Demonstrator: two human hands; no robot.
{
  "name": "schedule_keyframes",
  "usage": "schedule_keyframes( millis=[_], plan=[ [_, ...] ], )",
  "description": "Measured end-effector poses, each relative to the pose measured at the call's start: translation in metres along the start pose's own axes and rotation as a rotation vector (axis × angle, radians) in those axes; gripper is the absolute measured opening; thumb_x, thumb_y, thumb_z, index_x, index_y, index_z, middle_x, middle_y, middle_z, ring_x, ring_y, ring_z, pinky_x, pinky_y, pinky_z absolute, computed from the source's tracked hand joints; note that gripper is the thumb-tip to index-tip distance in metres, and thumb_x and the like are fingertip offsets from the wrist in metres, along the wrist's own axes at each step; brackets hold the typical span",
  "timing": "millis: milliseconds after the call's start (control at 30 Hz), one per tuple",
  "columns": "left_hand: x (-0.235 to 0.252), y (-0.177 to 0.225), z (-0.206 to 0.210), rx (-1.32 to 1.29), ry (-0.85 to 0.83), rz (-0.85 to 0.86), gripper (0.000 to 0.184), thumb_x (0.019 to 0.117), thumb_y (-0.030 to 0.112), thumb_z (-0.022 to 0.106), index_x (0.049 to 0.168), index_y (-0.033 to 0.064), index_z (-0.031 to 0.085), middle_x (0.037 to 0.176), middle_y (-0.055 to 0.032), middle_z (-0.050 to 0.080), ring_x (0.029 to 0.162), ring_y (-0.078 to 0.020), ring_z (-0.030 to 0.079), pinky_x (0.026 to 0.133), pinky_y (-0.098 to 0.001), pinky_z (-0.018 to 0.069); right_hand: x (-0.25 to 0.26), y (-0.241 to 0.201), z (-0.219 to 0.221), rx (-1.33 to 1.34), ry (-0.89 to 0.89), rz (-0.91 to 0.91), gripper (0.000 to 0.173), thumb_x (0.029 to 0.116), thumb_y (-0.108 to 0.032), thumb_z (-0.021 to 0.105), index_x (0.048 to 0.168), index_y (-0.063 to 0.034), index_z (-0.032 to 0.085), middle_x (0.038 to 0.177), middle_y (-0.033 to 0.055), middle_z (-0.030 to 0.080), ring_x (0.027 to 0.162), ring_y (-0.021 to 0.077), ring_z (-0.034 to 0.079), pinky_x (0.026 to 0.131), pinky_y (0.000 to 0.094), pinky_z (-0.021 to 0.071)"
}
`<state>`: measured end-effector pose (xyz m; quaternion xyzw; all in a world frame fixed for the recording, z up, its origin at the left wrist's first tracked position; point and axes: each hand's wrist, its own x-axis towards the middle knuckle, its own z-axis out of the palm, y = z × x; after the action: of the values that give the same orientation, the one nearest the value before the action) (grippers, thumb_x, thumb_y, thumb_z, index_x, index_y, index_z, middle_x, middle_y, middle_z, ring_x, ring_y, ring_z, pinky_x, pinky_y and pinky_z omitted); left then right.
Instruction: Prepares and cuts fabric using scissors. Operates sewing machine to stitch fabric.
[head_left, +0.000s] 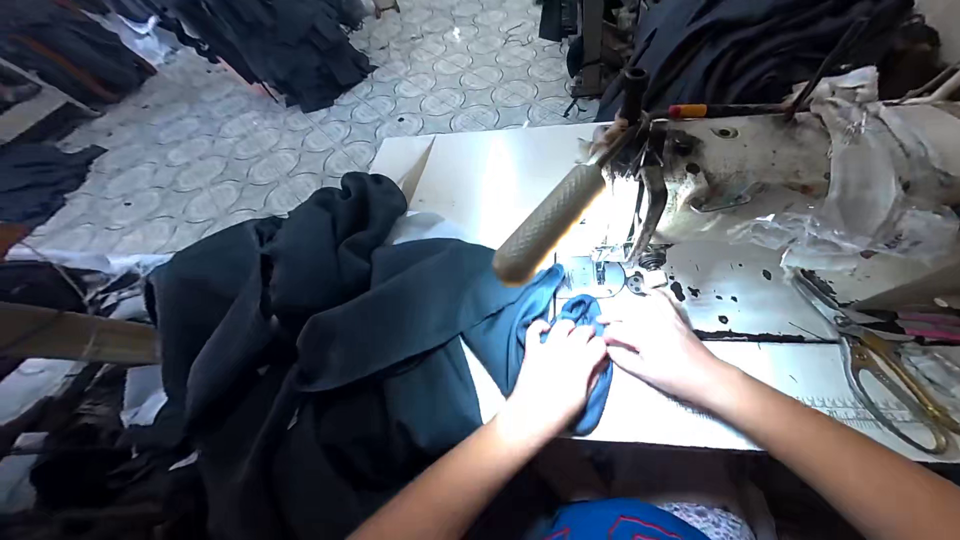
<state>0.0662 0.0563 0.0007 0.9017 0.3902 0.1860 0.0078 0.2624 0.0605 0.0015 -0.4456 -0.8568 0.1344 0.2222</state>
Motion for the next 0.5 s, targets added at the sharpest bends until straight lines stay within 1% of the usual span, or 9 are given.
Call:
schedule_keyframes(
  millis=[67,167,200,267,300,400,433,467,500],
  plan=[
    [0.024,-0.014,-0.001,-0.054,-0.092,-0.051,0.022,0.0995,0.025,0.06,0.11,0.0131,0.075,0.118,-0.0087,0.073,0.113,-0.0322,0.067,0.098,-0.0622,0.0402,0.019,0.008,-0.01,-0.041,-0.09,0.116,0.026,0.1009,-0.021,0.056,0.107,-0.0061,0.077,0.115,0.017,0.072,0.116,0.0375,0.065,0.11,0.0635,0.0334],
    [0.05,-0.029,0.008,-0.12,-0.108,-0.111,0.027,0.1018,0.029,0.058,0.114,0.0113,0.075,0.125,-0.0129,0.07,0.12,-0.036,0.063,0.103,-0.0643,0.0348,0.041,0.021,-0.017,0.044,-0.126,0.343,0.025,0.0996,-0.021,0.062,0.11,-0.0041,0.077,0.114,0.018,0.073,0.118,0.0351,0.064,0.113,0.0577,0.0304],
    [0.054,-0.032,0.01,-0.131,-0.097,-0.114,0.027,0.1012,0.029,0.059,0.114,0.0111,0.075,0.124,-0.0132,0.07,0.12,-0.0361,0.063,0.104,-0.064,0.0346,0.045,0.029,-0.017,0.128,-0.108,0.401,0.024,0.0979,-0.02,0.065,0.108,-0.0011,0.076,0.113,0.0181,0.073,0.117,0.0314,0.063,0.112,0.0529,0.0322],
    [0.057,-0.035,0.012,-0.14,-0.081,-0.106,0.027,0.1005,0.029,0.06,0.112,0.0109,0.075,0.123,-0.0133,0.07,0.119,-0.0356,0.063,0.105,-0.0641,0.0336,0.048,0.045,-0.01,0.344,0.034,0.505,0.022,0.0933,-0.014,0.072,0.105,0.0038,0.071,0.103,0.0128,0.071,0.102,0.0154,0.063,0.098,0.0331,0.046],
    [0.055,-0.035,0.014,-0.125,-0.06,-0.095,0.026,0.1002,0.03,0.06,0.111,0.0118,0.076,0.122,-0.012,0.071,0.117,-0.0342,0.064,0.104,-0.0635,0.0344,0.049,0.051,-0.005,0.404,0.085,0.545,0.023,0.0927,-0.013,0.072,0.106,0.0053,0.069,0.102,0.0118,0.069,0.099,0.0118,0.063,0.095,0.0289,0.0494],
    [0.048,-0.033,0.017,-0.114,-0.026,-0.081,0.024,0.0989,0.03,0.061,0.107,0.0136,0.076,0.121,-0.0094,0.072,0.116,-0.032,0.065,0.103,-0.0624,0.0352,0.059,0.054,-0.002,0.223,-0.037,0.593,0.037,0.0977,-0.031,0.066,0.114,0.0012,0.073,0.113,0.0197,0.072,0.113,0.0287,0.066,0.103,0.0467,0.0472],
    [0.048,-0.034,0.018,-0.113,-0.015,-0.078,0.023,0.0978,0.03,0.062,0.106,0.014,0.077,0.121,-0.0088,0.072,0.115,-0.0313,0.066,0.102,-0.0622,0.0358,0.059,0.049,-0.007,0.225,-0.065,0.619,0.036,0.0993,-0.03,0.065,0.114,0.0019,0.072,0.113,0.0199,0.071,0.112,0.0285,0.066,0.103,0.0465,0.0469],
    [0.048,-0.035,0.017,-0.119,-0.005,-0.073,0.022,0.0967,0.029,0.063,0.105,0.0139,0.077,0.12,-0.0088,0.072,0.114,-0.0307,0.066,0.101,-0.0621,0.036,0.056,0.044,-0.015,0.273,-0.051,0.656,0.03,0.0995,-0.022,0.064,0.113,0.0043,0.07,0.109,0.0182,0.071,0.108,0.0238,0.065,0.1,0.0417,0.0478],
    [0.049,-0.036,0.017,-0.132,0.002,-0.065,0.022,0.0959,0.029,0.065,0.105,0.013,0.077,0.119,-0.0098,0.072,0.113,-0.0306,0.067,0.101,-0.0623,0.0358,0.051,0.04,-0.023,0.394,0.023,0.72,0.019,0.0976,-0.01,0.065,0.107,0.0057,0.068,0.099,0.0124,0.068,0.096,0.0146,0.063,0.092,0.0325,0.0492]
  ],
)
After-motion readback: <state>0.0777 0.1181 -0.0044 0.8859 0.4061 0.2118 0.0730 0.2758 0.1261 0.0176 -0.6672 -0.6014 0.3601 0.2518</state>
